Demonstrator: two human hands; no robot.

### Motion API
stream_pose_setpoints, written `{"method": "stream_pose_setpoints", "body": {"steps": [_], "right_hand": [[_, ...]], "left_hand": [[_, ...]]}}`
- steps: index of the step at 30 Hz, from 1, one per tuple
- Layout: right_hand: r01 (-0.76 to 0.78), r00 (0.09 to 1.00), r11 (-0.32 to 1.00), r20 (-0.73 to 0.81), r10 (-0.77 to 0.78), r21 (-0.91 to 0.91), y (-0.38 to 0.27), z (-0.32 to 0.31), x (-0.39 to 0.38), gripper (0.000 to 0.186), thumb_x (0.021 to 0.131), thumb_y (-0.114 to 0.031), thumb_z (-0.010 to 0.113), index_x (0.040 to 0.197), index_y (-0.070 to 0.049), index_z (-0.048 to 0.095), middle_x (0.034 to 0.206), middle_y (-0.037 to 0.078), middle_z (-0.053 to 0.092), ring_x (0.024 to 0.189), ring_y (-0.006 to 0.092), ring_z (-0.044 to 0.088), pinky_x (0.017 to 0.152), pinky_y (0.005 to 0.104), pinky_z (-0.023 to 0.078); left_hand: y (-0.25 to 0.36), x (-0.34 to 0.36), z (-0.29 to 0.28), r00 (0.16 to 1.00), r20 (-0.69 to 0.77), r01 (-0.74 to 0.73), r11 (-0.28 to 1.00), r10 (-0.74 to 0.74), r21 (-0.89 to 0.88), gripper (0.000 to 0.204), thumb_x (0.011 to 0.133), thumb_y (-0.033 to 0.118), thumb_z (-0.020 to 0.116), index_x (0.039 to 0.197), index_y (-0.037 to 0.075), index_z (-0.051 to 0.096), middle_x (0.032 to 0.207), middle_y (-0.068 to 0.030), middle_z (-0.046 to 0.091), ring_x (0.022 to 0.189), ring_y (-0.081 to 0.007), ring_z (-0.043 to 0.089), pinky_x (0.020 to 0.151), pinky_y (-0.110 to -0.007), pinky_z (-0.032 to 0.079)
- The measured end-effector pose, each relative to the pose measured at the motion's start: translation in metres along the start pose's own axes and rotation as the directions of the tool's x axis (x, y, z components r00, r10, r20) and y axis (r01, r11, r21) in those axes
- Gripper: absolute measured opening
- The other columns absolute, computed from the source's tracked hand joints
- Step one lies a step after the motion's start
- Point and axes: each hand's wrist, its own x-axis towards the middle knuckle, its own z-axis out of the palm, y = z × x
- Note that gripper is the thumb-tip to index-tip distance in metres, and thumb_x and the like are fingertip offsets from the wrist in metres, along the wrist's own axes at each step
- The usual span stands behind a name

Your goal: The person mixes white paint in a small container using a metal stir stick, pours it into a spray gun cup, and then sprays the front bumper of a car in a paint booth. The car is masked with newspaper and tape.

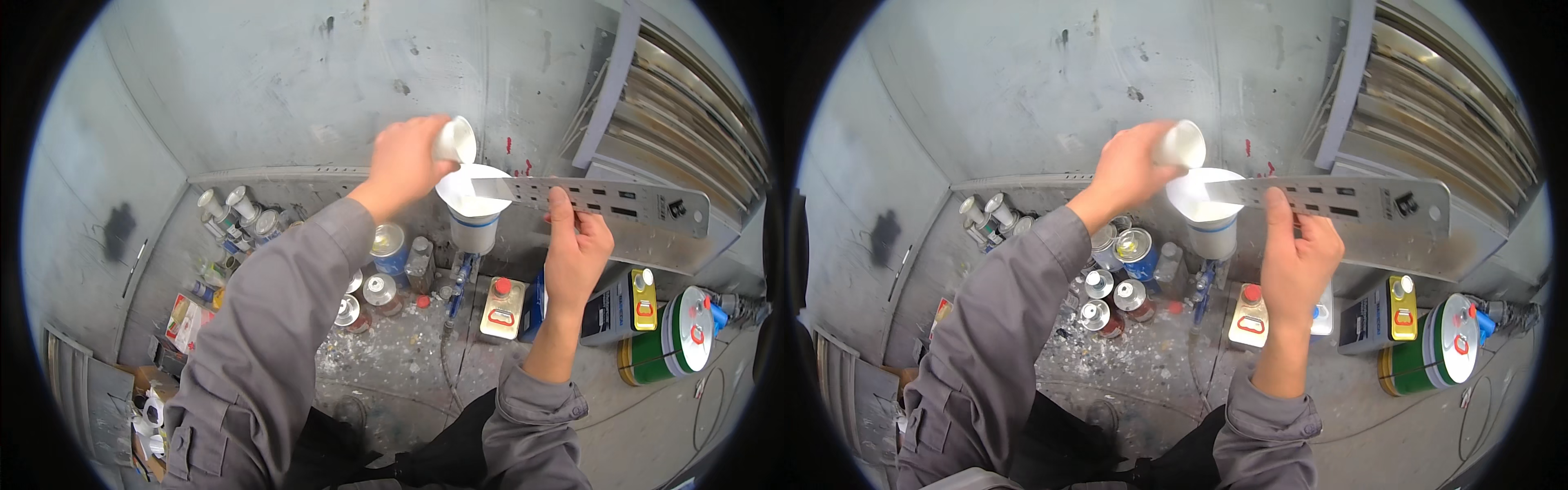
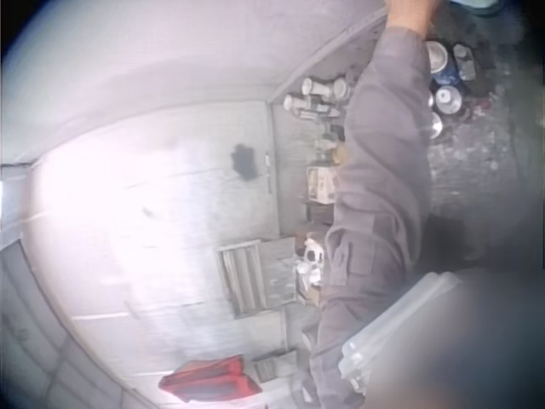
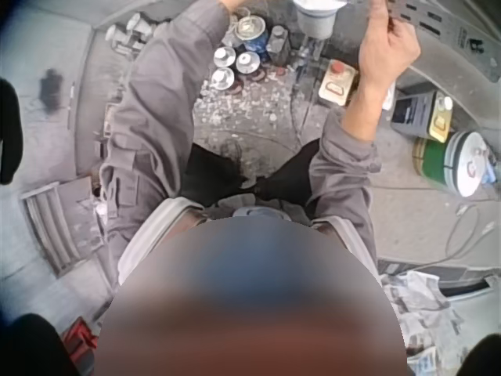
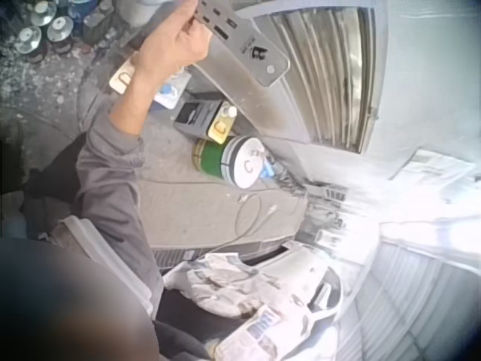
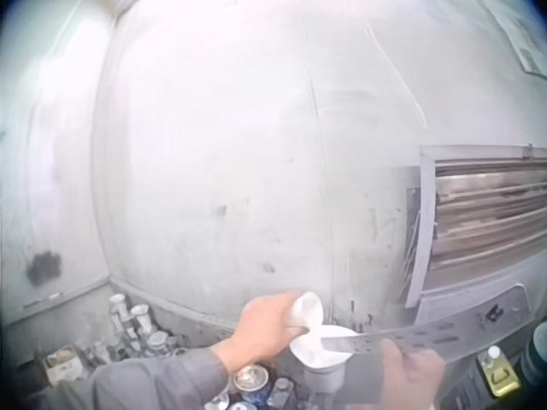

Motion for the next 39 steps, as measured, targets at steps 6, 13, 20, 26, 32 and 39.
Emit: {"method": "stream_pose_setpoints", "body": {"steps": [6, 13, 20, 26, 32, 39], "right_hand": [[-0.036, 0.999, 0.999, -0.005, 0.036, 0.000, -0.004, 0.002, -0.005, 0.029, 0.102, -0.024, 0.078, 0.099, 0.005, 0.079, 0.083, 0.004, 0.071, 0.077, 0.0112, 0.061, 0.072, 0.0273, 0.048], [-0.042, 0.998, 0.999, -0.048, 0.041, -0.020, -0.014, 0.006, -0.008, 0.025, 0.102, -0.020, 0.078, 0.099, 0.005, 0.079, 0.084, 0.003, 0.071, 0.078, 0.0090, 0.060, 0.074, 0.0251, 0.047], [-0.055, 0.992, 0.993, -0.118, 0.043, -0.109, -0.032, 0.006, -0.008, 0.027, 0.102, -0.023, 0.078, 0.092, 0.002, 0.078, 0.084, 0.003, 0.072, 0.080, 0.0073, 0.060, 0.077, 0.0242, 0.045], [-0.049, 0.987, 0.997, -0.158, 0.037, -0.068, -0.037, 0.012, -0.004, 0.026, 0.103, -0.024, 0.077, 0.097, 0.002, 0.078, 0.086, 0.003, 0.073, 0.081, 0.0079, 0.060, 0.079, 0.0245, 0.044], [-0.014, 0.994, 0.997, -0.111, 0.006, -0.074, -0.031, 0.006, 0.001, 0.023, 0.102, -0.020, 0.079, 0.100, 0.003, 0.078, 0.086, 0.002, 0.073, 0.080, 0.0074, 0.061, 0.076, 0.0234, 0.047], [-0.043, 0.998, 0.998, -0.048, 0.045, 0.040, -0.029, 0.001, 0.000, 0.023, 0.102, -0.018, 0.078, 0.103, 0.005, 0.079, 0.088, 0.002, 0.071, 0.078, 0.0083, 0.061, 0.073, 0.0238, 0.047]], "left_hand": [[-0.090, -0.023, -0.027, 0.922, 0.130, 0.340, 0.600, -0.365, -0.724, 0.062, 0.088, 0.026, 0.087, 0.139, 0.001, 0.064, 0.128, -0.0127, 0.073, 0.111, -0.0217, 0.072, 0.095, -0.037, 0.057], [-0.239, -0.171, 0.055, 0.666, 0.268, 0.629, 0.331, -0.696, -0.704, 0.054, 0.091, 0.021, 0.087, 0.136, 0.003, 0.064, 0.129, -0.0082, 0.072, 0.117, -0.0178, 0.066, 0.101, -0.036, 0.052], [-0.293, -0.217, 0.144, 0.695, 0.199, 0.563, 0.350, -0.691, -0.749, 0.046, 0.085, 0.013, 0.089, 0.127, 0.004, 0.071, 0.107, -0.0020, 0.075, 0.092, -0.0107, 0.066, 0.082, -0.031, 0.054], [-0.305, -0.235, 0.150, 0.688, 0.226, 0.578, 0.333, -0.690, -0.745, 0.058, 0.084, 0.012, 0.088, 0.137, -0.001, 0.066, 0.113, -0.0090, 0.076, 0.097, -0.0140, 0.070, 0.085, -0.032, 0.056], [-0.239, -0.250, 0.094, 0.716, 0.279, 0.694, 0.604, -0.640, -0.392, 0.050, 0.088, 0.008, 0.081, 0.135, -0.001, 0.067, 0.121, -0.0155, 0.075, 0.096, -0.0196, 0.074, 0.083, -0.035, 0.060], [-0.089, -0.122, 0.032, 0.999, -0.033, -0.011, 0.842, -0.008, -0.539, 0.049, 0.093, 0.001, 0.075, 0.140, 0.008, 0.064, 0.126, -0.0117, 0.074, 0.099, -0.0222, 0.072, 0.080, -0.035, 0.059]]}}
